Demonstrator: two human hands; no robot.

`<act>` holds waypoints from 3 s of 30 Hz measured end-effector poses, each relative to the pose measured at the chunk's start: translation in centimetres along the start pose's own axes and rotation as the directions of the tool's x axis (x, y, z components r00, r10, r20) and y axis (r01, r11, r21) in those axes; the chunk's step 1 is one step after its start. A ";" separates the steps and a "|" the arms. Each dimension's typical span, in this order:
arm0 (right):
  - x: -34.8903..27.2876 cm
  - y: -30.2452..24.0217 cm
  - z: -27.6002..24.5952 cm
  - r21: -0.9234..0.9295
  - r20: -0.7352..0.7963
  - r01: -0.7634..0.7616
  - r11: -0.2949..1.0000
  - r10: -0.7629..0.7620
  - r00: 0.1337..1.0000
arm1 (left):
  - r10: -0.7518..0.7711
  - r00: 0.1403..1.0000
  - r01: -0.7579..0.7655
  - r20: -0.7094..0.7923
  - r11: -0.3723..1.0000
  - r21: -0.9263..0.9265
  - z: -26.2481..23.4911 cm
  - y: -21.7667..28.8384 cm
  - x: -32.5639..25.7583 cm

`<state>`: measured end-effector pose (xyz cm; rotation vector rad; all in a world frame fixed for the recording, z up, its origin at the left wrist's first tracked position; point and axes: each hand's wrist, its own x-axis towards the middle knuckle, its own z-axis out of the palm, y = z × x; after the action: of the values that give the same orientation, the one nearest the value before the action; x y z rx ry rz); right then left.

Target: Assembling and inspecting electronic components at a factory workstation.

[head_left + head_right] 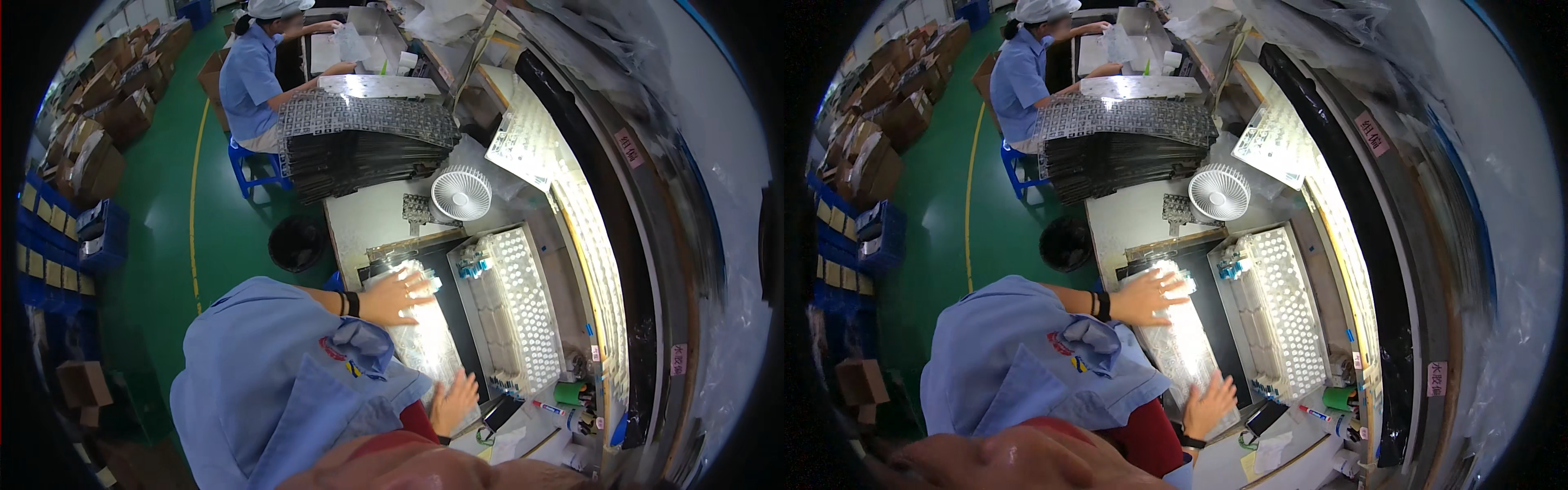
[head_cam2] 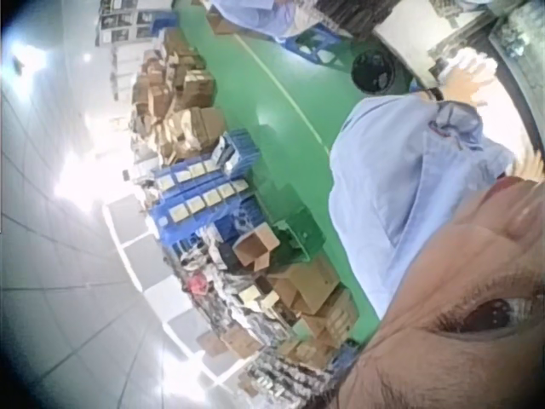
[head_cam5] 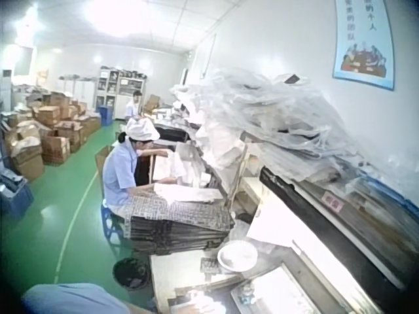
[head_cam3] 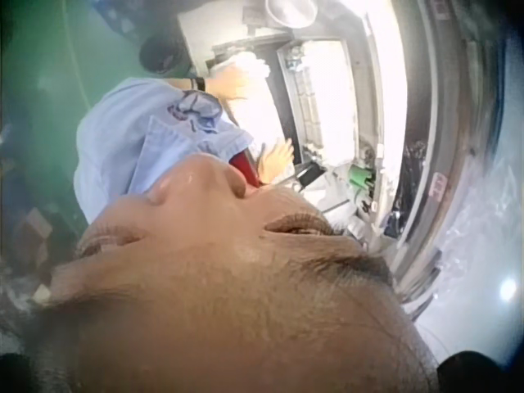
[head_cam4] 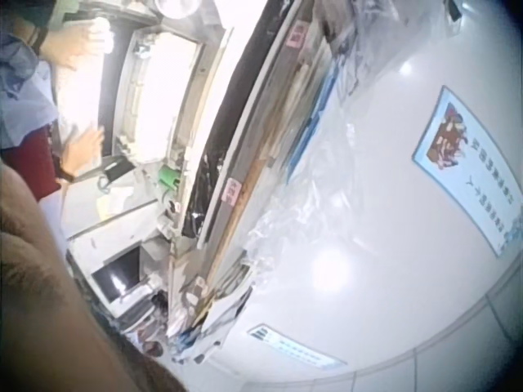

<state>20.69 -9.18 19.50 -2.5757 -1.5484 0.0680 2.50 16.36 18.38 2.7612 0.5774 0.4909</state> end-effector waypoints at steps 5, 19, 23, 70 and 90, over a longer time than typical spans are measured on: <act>-6.8 6.3 1.0 0.559 0.077 -0.527 0.641 0.592 0.802 | -0.475 0.870 0.482 0.135 0.876 -0.027 -2.5 -3.9 -1.6; 3.2 -3.6 0.7 0.140 -0.027 0.064 0.988 -0.061 0.998 | 0.153 0.988 -0.154 -0.017 0.981 -0.117 2.9 2.1 1.6; -2.1 -0.1 -0.4 0.042 -0.072 -0.251 0.967 0.254 0.965 | -0.026 1.000 0.026 -0.008 1.000 0.013 -0.4 -0.8 1.2; -8.2 3.1 -5.9 0.764 0.145 -0.466 0.446 0.585 0.798 | -0.166 0.979 0.205 0.123 0.737 -0.644 -4.0 -6.1 4.7; -1.6 2.9 -6.9 0.987 0.153 -0.105 -0.123 0.508 0.848 | -0.367 0.926 0.315 0.084 0.630 -0.710 -9.5 -10.7 5.9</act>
<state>23.20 -12.58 25.83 -1.3924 -0.2306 0.6079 0.39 30.18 25.00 1.8335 0.7188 0.5676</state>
